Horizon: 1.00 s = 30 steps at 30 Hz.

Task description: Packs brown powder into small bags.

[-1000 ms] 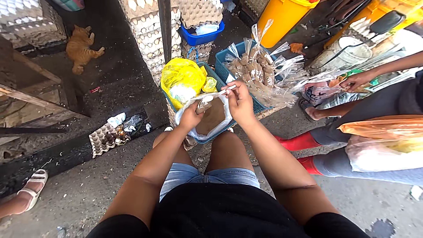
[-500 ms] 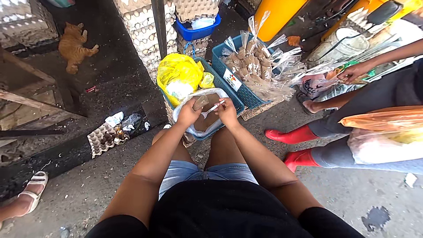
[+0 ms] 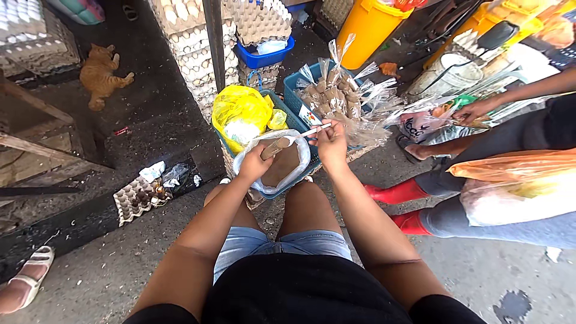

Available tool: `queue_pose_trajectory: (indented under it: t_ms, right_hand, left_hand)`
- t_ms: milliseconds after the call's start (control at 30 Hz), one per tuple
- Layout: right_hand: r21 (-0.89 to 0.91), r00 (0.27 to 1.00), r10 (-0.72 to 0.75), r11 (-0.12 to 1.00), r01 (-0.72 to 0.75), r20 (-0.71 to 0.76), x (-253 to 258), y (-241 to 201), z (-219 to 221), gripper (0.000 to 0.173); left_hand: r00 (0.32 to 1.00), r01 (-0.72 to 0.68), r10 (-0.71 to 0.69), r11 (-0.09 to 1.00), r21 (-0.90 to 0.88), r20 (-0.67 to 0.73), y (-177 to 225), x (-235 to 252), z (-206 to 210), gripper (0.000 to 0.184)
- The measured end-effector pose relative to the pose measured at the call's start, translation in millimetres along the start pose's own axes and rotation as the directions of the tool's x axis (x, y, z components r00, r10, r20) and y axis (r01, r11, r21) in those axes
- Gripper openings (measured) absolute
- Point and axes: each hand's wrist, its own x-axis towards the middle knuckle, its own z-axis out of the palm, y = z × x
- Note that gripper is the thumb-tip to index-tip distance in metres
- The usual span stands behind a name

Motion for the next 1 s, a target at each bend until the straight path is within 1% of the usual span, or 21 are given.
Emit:
queue_pose_trajectory:
  t_ms: [67,100,133,167,200,233,267,300,367,400,433,467,500,533,600,667,700,767,833,900,1000]
  right_hand:
    - [-0.111,0.978,-0.192,0.973,0.201,0.088,-11,5,7,0.028]
    - [-0.164,0.941,-0.314,0.929,0.332,0.122,-14,9,9,0.027]
    - [-0.214,0.89,-0.434,0.864,0.455,0.14,-17,12,8,0.024]
    - [-0.249,0.836,-0.532,0.798,0.549,0.136,-18,14,6,0.023]
    - [-0.27,0.795,-0.596,0.751,0.602,0.115,-18,14,2,0.022]
    - [-0.28,0.781,-0.62,0.738,0.614,0.076,-18,15,-2,0.021]
    - [-0.29,0.796,-0.604,0.756,0.587,0.037,-19,19,-6,0.023]
    - [-0.315,0.839,-0.544,0.794,0.519,0.01,-20,26,-11,0.025]
    - [-0.406,0.947,-0.32,0.863,0.301,0.022,-26,49,-15,0.032]
    - [-0.471,0.98,-0.19,0.86,0.197,0.063,-28,60,-15,0.035]
    - [-0.527,0.99,-0.083,0.84,0.13,0.113,-31,69,-15,0.036]
    - [-0.563,0.989,-0.032,0.819,0.11,0.147,-34,75,-15,0.037]
    - [-0.578,0.986,-0.037,0.806,0.127,0.164,-36,77,-15,0.038]
    - [-0.578,0.983,-0.083,0.8,0.163,0.162,-39,78,-16,0.038]
    - [-0.558,0.977,-0.17,0.802,0.213,0.13,-44,74,-20,0.041]
    - [-0.54,0.978,-0.181,0.815,0.209,0.105,-50,68,-29,0.043]
    - [-0.529,0.978,-0.184,0.824,0.206,0.094,-54,68,-34,0.043]
    - [-0.498,0.979,-0.187,0.843,0.202,0.081,-64,70,-42,0.043]
    - [-0.465,0.98,-0.179,0.862,0.201,0.092,-76,73,-47,0.043]
    - [-0.451,0.981,-0.161,0.871,0.194,0.112,-89,77,-49,0.043]
    - [-0.447,0.982,-0.141,0.875,0.184,0.127,-97,80,-54,0.041]
  left_hand:
    - [1.0,0.001,-0.001,1.0,-0.008,0.004,0,0,-1,0.034]
    - [1.0,-0.001,0.001,1.0,-0.014,0.006,0,0,-1,0.036]
    - [1.0,-0.002,0.002,1.0,-0.018,0.006,0,0,-2,0.037]
    - [1.0,-0.006,0.006,1.0,-0.022,0.002,-1,0,-2,0.038]
    - [1.0,-0.011,0.011,1.0,-0.027,-0.001,-1,0,-2,0.038]
    - [1.0,-0.018,0.018,0.999,-0.039,-0.005,-1,1,-3,0.038]
    - [1.0,-0.021,0.021,0.998,-0.064,-0.003,-1,2,-3,0.037]
    - [1.0,-0.016,0.016,0.994,-0.105,-0.003,-1,2,-2,0.037]
    - [1.0,0.013,-0.016,0.972,-0.236,-0.01,1,5,-1,0.035]
    - [0.999,0.035,-0.041,0.949,-0.312,-0.013,4,8,-2,0.036]
    - [0.998,0.051,-0.064,0.922,-0.385,-0.021,8,10,-1,0.036]
    - [0.996,0.062,-0.084,0.886,-0.46,-0.028,14,13,-1,0.034]
    - [0.994,0.071,-0.102,0.843,-0.534,-0.029,22,16,-3,0.031]
    - [0.993,0.083,-0.117,0.795,-0.601,-0.017,33,18,-5,0.027]
    - [0.992,0.1,-0.122,0.725,-0.682,0.016,50,23,-11,0.033]
    - [0.992,0.102,-0.122,0.702,-0.705,0.022,71,31,-21,0.042]
    - [0.994,0.085,-0.109,0.7,-0.709,0.012,81,34,-26,0.042]
    - [0.994,-0.002,-0.073,0.719,-0.695,-0.079,102,45,-33,0.032]
    - [0.987,-0.105,0.004,0.775,-0.623,-0.162,115,57,-39,0.024]
    - [0.981,-0.16,0.075,0.83,-0.534,-0.176,127,63,-46,0.021]
    - [0.977,-0.19,0.137,0.904,-0.384,-0.161,142,69,-58,0.018]
